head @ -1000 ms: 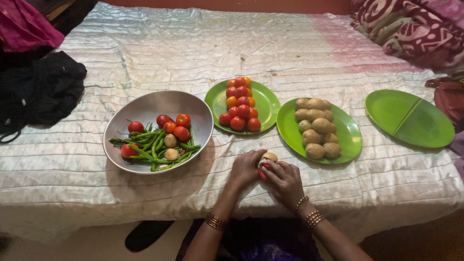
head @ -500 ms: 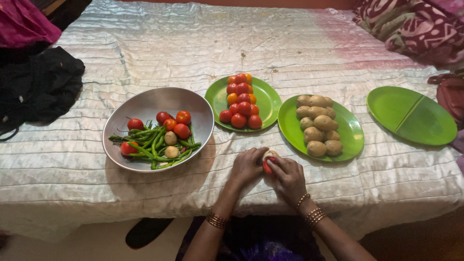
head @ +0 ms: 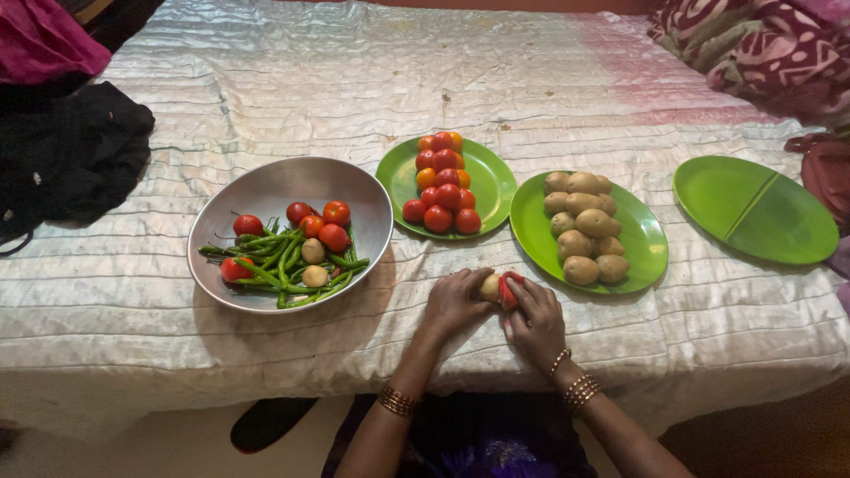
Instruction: The person sits at a table and peels potatoes using a red peeler. They hold the potato in their left hand and scrape the skin off with the peeler in their right hand. The peeled potatoes are placed on a green plate alongside other potatoes, while tomatoes and green beans are visible in a bowl nearby.
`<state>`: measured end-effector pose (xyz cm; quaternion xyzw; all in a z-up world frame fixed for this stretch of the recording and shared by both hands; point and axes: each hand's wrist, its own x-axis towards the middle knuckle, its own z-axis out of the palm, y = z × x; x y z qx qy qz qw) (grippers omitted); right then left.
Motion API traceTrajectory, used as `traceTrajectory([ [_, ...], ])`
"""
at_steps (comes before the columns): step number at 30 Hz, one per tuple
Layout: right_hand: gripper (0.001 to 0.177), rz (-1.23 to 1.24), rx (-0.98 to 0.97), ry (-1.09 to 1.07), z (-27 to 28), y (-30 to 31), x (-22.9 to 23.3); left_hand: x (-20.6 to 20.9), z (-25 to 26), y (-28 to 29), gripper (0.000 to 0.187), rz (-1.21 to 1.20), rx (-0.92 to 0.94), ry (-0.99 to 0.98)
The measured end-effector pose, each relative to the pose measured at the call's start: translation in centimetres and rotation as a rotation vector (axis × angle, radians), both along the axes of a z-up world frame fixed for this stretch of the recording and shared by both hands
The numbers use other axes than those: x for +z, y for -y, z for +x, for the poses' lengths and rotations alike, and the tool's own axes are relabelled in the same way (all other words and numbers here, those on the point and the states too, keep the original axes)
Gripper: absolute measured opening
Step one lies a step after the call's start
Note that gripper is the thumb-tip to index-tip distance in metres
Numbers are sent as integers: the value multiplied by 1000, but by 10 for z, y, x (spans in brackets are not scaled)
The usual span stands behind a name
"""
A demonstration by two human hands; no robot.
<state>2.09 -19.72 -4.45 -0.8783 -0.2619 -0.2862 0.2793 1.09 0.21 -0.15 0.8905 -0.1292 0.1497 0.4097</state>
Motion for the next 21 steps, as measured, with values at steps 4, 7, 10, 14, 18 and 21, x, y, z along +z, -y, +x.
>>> traceTrajectory([
  [4,55,-31,9,40,-6,-4,7,-3,2,-1,63,18,-7,31],
  [7,51,-57,51,109,-11,-7,14,-3,4,0,64,32,-2,-53],
  [10,45,-129,162,217,-15,-11,24,-6,8,5,64,40,17,-148],
  [14,48,-177,244,257,-22,-13,36,-19,11,1,56,56,11,16],
  [18,48,-177,229,250,-23,-13,35,-19,12,-1,57,78,6,18],
  [21,52,-123,201,205,-19,-13,30,-7,5,4,65,52,23,-151],
])
